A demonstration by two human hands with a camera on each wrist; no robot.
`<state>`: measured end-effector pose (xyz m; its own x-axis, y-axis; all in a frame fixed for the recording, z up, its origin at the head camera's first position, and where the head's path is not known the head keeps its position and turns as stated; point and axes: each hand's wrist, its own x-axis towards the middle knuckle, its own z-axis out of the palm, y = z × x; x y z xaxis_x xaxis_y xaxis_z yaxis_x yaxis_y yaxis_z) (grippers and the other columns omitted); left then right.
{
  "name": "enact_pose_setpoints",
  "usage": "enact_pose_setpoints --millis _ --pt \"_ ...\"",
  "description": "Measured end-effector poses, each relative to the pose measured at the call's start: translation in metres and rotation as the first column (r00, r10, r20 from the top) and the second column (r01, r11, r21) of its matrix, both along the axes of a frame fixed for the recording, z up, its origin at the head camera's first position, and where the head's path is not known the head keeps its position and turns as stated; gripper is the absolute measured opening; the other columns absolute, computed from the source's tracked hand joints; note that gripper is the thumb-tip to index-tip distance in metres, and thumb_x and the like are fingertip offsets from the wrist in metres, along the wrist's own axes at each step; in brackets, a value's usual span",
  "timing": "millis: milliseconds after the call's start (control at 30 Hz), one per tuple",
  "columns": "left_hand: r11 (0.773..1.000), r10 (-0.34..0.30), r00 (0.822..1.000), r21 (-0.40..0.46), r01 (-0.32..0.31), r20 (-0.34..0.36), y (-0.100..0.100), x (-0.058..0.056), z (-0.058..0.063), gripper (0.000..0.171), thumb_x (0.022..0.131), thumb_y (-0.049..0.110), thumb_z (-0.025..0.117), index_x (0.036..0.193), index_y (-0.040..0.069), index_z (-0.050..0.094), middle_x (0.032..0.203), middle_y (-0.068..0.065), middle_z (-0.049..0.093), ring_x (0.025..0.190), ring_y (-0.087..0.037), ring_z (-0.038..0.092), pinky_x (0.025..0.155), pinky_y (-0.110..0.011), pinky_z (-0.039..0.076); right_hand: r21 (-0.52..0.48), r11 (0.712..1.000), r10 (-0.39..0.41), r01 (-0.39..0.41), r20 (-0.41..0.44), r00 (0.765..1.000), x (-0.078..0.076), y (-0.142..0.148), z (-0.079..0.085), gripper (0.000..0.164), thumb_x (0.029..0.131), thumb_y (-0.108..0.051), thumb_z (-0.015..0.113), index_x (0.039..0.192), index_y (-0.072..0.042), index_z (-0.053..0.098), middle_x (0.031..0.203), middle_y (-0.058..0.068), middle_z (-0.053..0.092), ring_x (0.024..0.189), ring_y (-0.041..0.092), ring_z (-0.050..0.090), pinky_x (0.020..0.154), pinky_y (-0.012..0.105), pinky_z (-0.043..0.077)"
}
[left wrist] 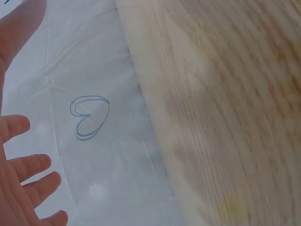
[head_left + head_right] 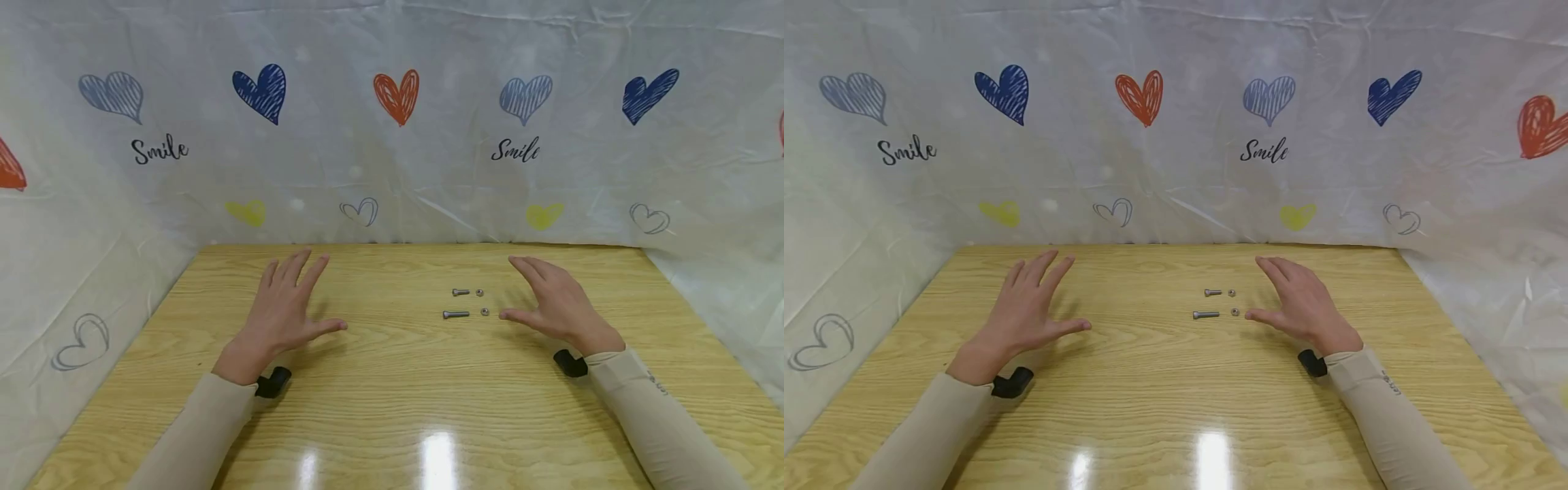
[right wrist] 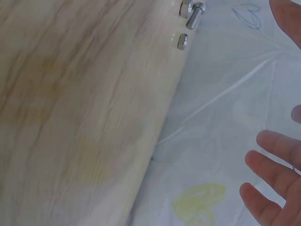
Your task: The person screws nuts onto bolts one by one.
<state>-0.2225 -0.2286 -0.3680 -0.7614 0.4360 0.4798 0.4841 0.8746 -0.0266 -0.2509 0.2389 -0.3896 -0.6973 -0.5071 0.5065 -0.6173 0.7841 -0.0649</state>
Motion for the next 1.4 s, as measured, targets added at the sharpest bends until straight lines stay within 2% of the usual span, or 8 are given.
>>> enact_pose_setpoints --millis 200,433,533,800,1133,1400 --pt "0.999 -0.024 0.999 0.033 0.023 0.025 0.001 0.002 0.001 0.107 0.067 0.069 0.072 0.146 0.008 0.035 0.144 -0.025 0.035 0.131 -0.041 0.034 0.102 -0.061 0.027 0.003 1.0 -0.007 0.007 0.028 1.0 0.001 -0.002 -0.002 0.096 0.071 -0.059 0.076 0.145 -0.009 0.039 0.136 0.015 0.05 0.122 0.035 0.047 0.099 0.052 0.037" --pt "0.999 -0.02 0.985 0.047 0.013 0.17 0.009 0.003 0.004 0.101 0.072 0.069 0.068 0.147 0.011 0.034 0.147 -0.023 0.032 0.131 -0.041 0.036 0.101 -0.059 0.031 -0.004 1.0 -0.02 0.02 0.06 0.998 0.005 -0.005 -0.003 0.095 0.071 -0.058 0.076 0.144 -0.01 0.04 0.135 0.015 0.05 0.122 0.036 0.048 0.098 0.054 0.038" --pt "0.999 -0.017 0.98 0.051 0.007 0.2 0.011 0.004 0.002 0.099 0.072 0.068 0.069 0.147 0.012 0.035 0.147 -0.022 0.033 0.13 -0.041 0.037 0.102 -0.058 0.032 -0.005 1.0 -0.013 0.014 0.07 0.997 0.007 -0.007 -0.003 0.093 0.072 -0.059 0.075 0.144 -0.011 0.04 0.135 0.015 0.05 0.122 0.036 0.048 0.098 0.054 0.038" --pt "0.996 -0.073 0.981 0.07 0.062 0.18 0.026 0.004 0.002 0.097 0.072 0.063 0.073 0.145 0.009 0.038 0.143 -0.022 0.039 0.127 -0.04 0.042 0.101 -0.055 0.035 -0.002 1.0 0.01 -0.01 0.044 0.999 0.006 -0.01 -0.003 0.093 0.072 -0.059 0.075 0.143 -0.01 0.041 0.131 0.016 0.052 0.119 0.036 0.05 0.097 0.053 0.038" --pt "0.989 -0.137 0.977 0.085 0.124 0.166 0.046 0.002 0.001 0.089 0.075 0.059 0.073 0.142 0.008 0.043 0.14 -0.019 0.044 0.125 -0.037 0.045 0.101 -0.052 0.037 0.007 1.0 0.015 -0.015 0.057 0.998 0.005 -0.014 -0.003 0.091 0.073 -0.059 0.075 0.142 -0.01 0.043 0.132 0.015 0.053 0.119 0.035 0.05 0.098 0.052 0.038" --pt "0.986 -0.16 0.975 0.081 0.149 0.156 0.062 0.001 0.001 0.088 0.076 0.059 0.072 0.142 0.009 0.042 0.14 -0.017 0.044 0.125 -0.035 0.046 0.1 -0.05 0.038 0.0 1.0 0.03 -0.03 0.057 0.998 0.007 -0.014 -0.003 0.088 0.073 -0.057 0.075 0.141 -0.01 0.045 0.129 0.013 0.055 0.117 0.034 0.052 0.096 0.051 0.04"
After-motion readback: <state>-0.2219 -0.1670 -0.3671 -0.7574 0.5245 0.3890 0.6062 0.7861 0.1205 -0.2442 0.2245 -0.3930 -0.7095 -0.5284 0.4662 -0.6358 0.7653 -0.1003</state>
